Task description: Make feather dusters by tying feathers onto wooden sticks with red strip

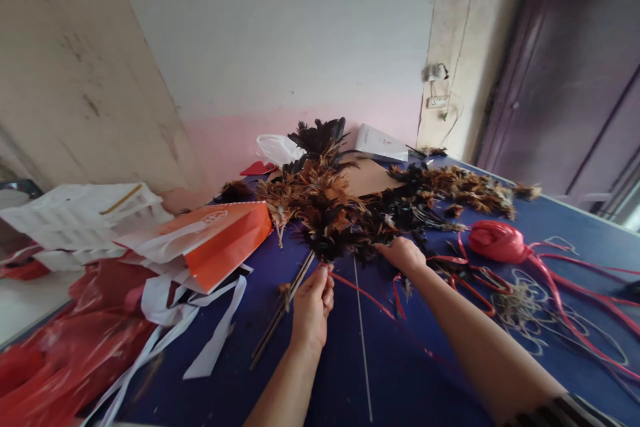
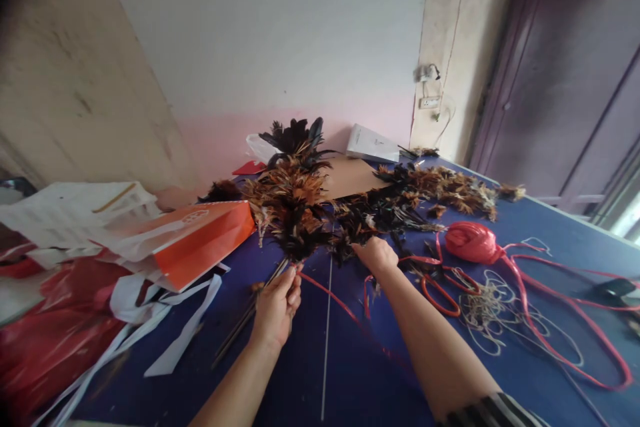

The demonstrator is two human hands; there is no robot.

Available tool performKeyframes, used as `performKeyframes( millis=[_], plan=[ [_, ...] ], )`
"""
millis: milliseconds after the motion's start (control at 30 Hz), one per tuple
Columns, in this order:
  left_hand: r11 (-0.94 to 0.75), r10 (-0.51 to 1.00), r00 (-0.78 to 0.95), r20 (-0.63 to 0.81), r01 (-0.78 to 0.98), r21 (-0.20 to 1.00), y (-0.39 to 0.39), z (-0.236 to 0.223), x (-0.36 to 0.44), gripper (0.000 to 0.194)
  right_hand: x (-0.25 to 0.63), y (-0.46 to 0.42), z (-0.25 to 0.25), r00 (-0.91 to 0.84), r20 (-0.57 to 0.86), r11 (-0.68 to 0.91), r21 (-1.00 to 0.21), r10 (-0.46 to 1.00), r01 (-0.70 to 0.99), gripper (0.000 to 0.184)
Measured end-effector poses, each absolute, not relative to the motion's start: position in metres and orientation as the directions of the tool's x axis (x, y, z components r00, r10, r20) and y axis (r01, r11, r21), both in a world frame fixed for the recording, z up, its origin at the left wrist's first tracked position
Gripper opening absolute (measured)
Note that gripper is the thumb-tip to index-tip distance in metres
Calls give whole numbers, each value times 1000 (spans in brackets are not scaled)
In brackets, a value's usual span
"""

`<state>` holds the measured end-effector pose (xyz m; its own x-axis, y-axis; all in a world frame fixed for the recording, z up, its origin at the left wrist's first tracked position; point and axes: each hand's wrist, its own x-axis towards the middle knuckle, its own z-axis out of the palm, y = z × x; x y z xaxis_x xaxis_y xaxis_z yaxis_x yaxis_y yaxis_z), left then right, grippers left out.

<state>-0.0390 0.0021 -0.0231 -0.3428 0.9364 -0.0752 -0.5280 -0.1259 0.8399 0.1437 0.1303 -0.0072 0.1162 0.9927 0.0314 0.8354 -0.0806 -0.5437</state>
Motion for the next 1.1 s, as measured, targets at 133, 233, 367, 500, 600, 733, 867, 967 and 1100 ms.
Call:
performKeyframes(
  millis=[133, 233, 367, 500, 600, 733, 867, 967, 1100],
  plan=[
    [-120, 940, -333, -78, -535, 837, 3, -25, -40, 31, 144, 144, -16, 148, -11, -131, -543, 989, 830, 37],
    [-117, 938, -335, -89, -548, 828, 4, -25, -41, 31, 150, 147, -19, 119, -76, -141, -589, 990, 796, 22],
    [-115, 940, -329, -96, -566, 816, 5, -25, -40, 32, 161, 139, -20, 98, -142, -168, -659, 985, 733, 29],
    [-111, 947, -310, -90, -574, 811, 5, -24, -38, 32, 164, 134, -20, 93, -136, -161, -675, 986, 720, 38],
    [-98, 948, -303, -101, -577, 811, 5, -24, -38, 32, 157, 138, -19, 101, -94, -138, -624, 990, 769, 39],
    [-109, 944, -317, -93, -565, 818, 4, -24, -41, 31, 150, 145, -17, 125, -24, -118, -544, 992, 831, 29],
    [-124, 937, -337, -92, -568, 814, 5, -26, -43, 30, 166, 143, -15, 97, -46, -107, -510, 994, 853, 20],
    [-127, 936, -338, -97, -582, 803, 7, -26, -42, 29, 181, 133, -11, 140, 31, -108, -478, 990, 872, 25],
    [-120, 939, -330, -97, -580, 806, 8, -25, -41, 28, 169, 112, -4, 107, 193, -8, -450, 975, 893, 33]
  ],
)
